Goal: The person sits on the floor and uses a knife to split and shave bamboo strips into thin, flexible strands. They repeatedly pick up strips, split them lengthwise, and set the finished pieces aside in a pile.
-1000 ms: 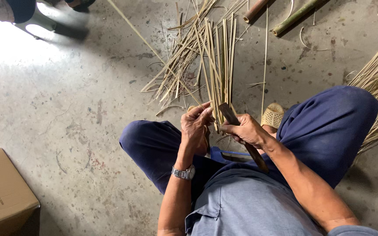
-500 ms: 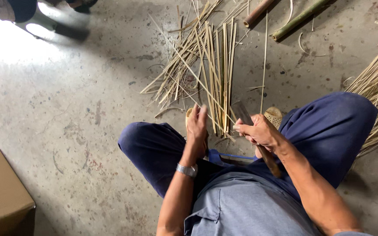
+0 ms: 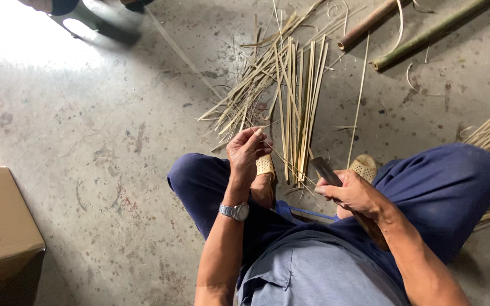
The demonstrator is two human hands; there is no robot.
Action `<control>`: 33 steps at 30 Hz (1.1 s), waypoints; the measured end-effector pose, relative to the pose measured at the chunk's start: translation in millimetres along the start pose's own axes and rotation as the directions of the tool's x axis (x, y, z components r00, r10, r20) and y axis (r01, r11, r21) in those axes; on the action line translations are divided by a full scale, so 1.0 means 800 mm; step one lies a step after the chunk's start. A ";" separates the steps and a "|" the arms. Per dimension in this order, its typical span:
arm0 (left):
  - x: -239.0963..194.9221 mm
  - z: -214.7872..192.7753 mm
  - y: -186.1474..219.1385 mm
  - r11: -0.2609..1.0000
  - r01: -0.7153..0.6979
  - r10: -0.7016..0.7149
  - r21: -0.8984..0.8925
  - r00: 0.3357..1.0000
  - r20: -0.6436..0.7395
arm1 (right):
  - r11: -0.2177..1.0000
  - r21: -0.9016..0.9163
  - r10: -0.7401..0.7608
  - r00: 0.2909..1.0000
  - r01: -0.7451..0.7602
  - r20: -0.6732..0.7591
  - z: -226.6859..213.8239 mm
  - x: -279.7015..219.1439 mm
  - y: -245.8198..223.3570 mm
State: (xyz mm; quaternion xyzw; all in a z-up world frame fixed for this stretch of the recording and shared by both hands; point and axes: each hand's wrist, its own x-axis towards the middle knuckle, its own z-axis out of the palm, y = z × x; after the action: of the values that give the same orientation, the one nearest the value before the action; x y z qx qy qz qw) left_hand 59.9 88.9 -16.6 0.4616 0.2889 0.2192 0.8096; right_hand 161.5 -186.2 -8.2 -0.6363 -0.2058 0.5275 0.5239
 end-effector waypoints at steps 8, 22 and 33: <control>0.098 -0.078 0.086 0.972 0.013 -0.057 -0.233 0.981 -0.183 | 0.972 0.009 0.234 0.972 -0.234 0.020 -0.013 -0.035 -0.013; 0.153 -0.158 0.145 0.972 -0.194 0.232 0.132 0.881 -0.412 | 0.903 0.136 0.395 0.912 -0.408 0.114 -0.048 -0.086 0.031; 0.136 -0.152 0.154 0.977 -0.160 0.208 0.140 0.861 -0.464 | 0.895 0.261 0.334 0.931 -0.362 0.146 -0.055 -0.088 0.054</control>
State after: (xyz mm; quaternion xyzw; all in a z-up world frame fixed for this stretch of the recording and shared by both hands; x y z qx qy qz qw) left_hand 48.2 290.9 12.6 0.4576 0.4437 0.3880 0.6657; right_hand 162.9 -279.1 -18.7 -0.5549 -0.0361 0.6669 0.4960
